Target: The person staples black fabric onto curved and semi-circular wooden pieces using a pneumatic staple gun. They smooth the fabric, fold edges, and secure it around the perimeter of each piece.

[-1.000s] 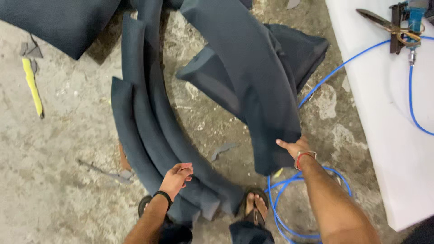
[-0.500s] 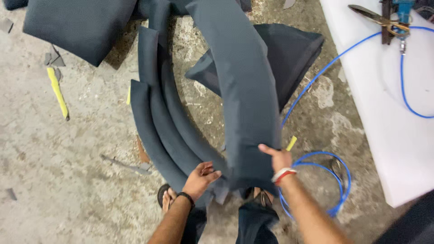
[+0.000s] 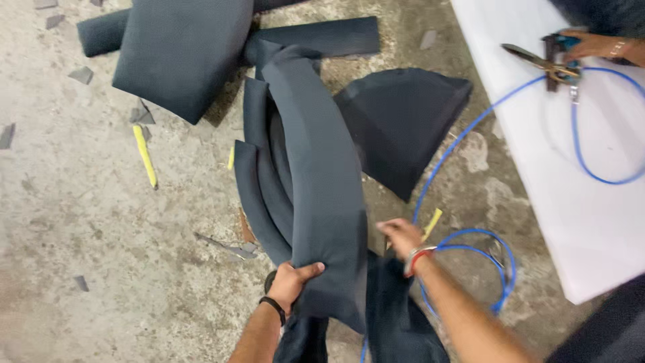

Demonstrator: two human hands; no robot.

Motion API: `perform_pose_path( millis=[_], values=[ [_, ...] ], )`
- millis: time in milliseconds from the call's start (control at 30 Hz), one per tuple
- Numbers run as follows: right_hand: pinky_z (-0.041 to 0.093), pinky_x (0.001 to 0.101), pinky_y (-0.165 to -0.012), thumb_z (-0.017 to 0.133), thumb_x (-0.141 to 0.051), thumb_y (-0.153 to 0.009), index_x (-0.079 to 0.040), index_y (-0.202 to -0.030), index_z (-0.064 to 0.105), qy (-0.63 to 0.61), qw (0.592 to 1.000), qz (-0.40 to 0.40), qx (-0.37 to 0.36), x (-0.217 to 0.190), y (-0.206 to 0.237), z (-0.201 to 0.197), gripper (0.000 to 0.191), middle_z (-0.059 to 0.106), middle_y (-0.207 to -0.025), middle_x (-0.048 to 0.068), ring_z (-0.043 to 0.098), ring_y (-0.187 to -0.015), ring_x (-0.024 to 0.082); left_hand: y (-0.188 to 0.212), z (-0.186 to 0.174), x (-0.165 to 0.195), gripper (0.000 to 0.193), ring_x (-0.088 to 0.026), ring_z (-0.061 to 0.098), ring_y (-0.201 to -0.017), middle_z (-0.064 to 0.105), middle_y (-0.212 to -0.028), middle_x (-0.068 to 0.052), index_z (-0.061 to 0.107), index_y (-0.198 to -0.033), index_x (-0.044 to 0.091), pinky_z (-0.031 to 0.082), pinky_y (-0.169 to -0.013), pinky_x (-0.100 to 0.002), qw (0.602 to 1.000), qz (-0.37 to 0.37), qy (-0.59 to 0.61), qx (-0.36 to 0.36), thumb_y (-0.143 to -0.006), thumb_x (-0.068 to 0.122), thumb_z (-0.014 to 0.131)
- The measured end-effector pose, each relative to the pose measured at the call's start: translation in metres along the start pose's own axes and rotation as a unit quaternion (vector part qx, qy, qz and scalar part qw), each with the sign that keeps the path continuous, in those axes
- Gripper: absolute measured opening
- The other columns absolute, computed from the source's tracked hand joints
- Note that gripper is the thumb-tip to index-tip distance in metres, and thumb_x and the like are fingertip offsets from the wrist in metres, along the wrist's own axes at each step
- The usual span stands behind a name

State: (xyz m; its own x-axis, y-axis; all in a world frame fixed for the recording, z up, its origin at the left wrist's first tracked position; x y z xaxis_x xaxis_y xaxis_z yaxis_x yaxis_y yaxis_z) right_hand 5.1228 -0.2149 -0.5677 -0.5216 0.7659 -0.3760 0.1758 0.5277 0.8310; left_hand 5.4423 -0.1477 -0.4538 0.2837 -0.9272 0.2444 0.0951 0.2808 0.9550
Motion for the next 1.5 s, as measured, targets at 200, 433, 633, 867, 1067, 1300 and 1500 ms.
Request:
perform_pose_path(
  millis=[200, 433, 633, 867, 1067, 1300, 1500],
  values=[
    [0.053, 0.0378, -0.099, 0.082, -0.043, -0.081, -0.010, -0.122, 0.073, 0.114, 0.989, -0.041, 0.088, 0.004, -0.183, -0.086, 0.053, 0.075, -0.119, 0.012, 0.070, -0.113, 0.026, -0.088, -0.037, -0.044, 0.084, -0.031, 0.081, -0.092, 0.083, -0.100, -0.024, 0.076, -0.111, -0.016, 0.060, -0.087, -0.039, 0.936, -0.047, -0.333, 0.101, -0.059, 0.049, 0.091],
    [0.033, 0.0413, -0.121, 0.089, -0.043, -0.067, -0.002, -0.152, 0.046, 0.334, 0.901, -0.230, 0.152, -0.127, -0.341, -0.181, 0.104, 0.045, -0.156, 0.021, 0.042, -0.146, 0.035, -0.206, -0.058, -0.090, 0.087, -0.029, 0.073, -0.113, 0.078, -0.110, -0.018, 0.077, -0.116, -0.004, 0.050, -0.108, -0.039, 0.887, -0.096, -0.400, 0.210, -0.051, 0.052, 0.093],
    [0.020, 0.0489, -0.120, 0.092, -0.061, -0.058, -0.010, -0.162, 0.016, 0.507, 0.843, -0.167, 0.068, -0.229, -0.421, -0.175, 0.139, 0.021, -0.167, 0.013, 0.015, -0.155, 0.032, -0.245, -0.080, -0.098, 0.088, -0.029, 0.073, -0.114, 0.078, -0.112, -0.018, 0.076, -0.119, -0.003, 0.050, -0.108, -0.039, 0.860, -0.145, -0.397, 0.287, -0.052, 0.051, 0.093],
    [0.030, 0.0487, -0.121, 0.073, -0.079, -0.071, -0.007, -0.161, 0.026, 0.461, 0.877, -0.122, 0.057, -0.198, -0.379, -0.152, 0.125, 0.031, -0.161, 0.024, 0.031, -0.150, 0.038, -0.237, -0.075, -0.096, 0.088, -0.030, 0.073, -0.116, 0.077, -0.114, -0.019, 0.074, -0.122, -0.002, 0.051, -0.108, -0.040, 0.857, -0.160, -0.391, 0.294, -0.054, 0.051, 0.093],
    [0.031, 0.0477, -0.120, 0.075, -0.072, -0.072, -0.012, -0.158, 0.037, 0.394, 0.911, -0.105, 0.063, -0.182, -0.380, -0.164, 0.111, 0.033, -0.159, 0.021, 0.034, -0.148, 0.038, -0.233, -0.067, -0.097, 0.088, -0.031, 0.072, -0.117, 0.077, -0.116, -0.019, 0.072, -0.124, 0.000, 0.052, -0.108, -0.040, 0.857, -0.161, -0.395, 0.289, -0.055, 0.051, 0.093],
    [0.045, 0.0547, -0.108, 0.074, -0.064, -0.075, -0.013, -0.156, 0.041, 0.258, 0.966, -0.018, -0.007, -0.191, -0.374, -0.181, 0.101, 0.039, -0.161, 0.018, 0.046, -0.141, 0.039, -0.230, -0.057, -0.107, 0.089, -0.031, 0.072, -0.118, 0.077, -0.118, -0.019, 0.070, -0.127, 0.001, 0.053, -0.108, -0.040, 0.859, -0.152, -0.393, 0.290, -0.056, 0.050, 0.092],
    [0.049, 0.0476, -0.104, 0.087, -0.052, -0.060, -0.011, -0.145, 0.061, 0.318, 0.939, -0.032, -0.126, -0.190, -0.340, -0.210, 0.097, 0.066, -0.144, 0.017, 0.062, -0.132, 0.034, -0.216, -0.002, -0.084, 0.089, -0.032, 0.072, -0.119, 0.076, -0.120, -0.019, 0.068, -0.129, 0.003, 0.053, -0.108, -0.041, 0.878, -0.120, -0.387, 0.255, -0.058, 0.050, 0.092]
  ],
)
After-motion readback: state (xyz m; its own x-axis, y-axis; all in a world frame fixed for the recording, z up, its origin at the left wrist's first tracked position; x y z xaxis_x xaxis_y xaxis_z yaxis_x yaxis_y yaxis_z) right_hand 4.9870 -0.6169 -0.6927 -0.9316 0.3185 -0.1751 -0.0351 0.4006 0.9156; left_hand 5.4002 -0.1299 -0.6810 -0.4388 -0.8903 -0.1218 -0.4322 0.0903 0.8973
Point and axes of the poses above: each hand's wrist, its own y-axis away from the middle knuckle, its own z-axis out of the palm, x = y × z, the point moved 5 cm from there along -y, towards the middle knuckle
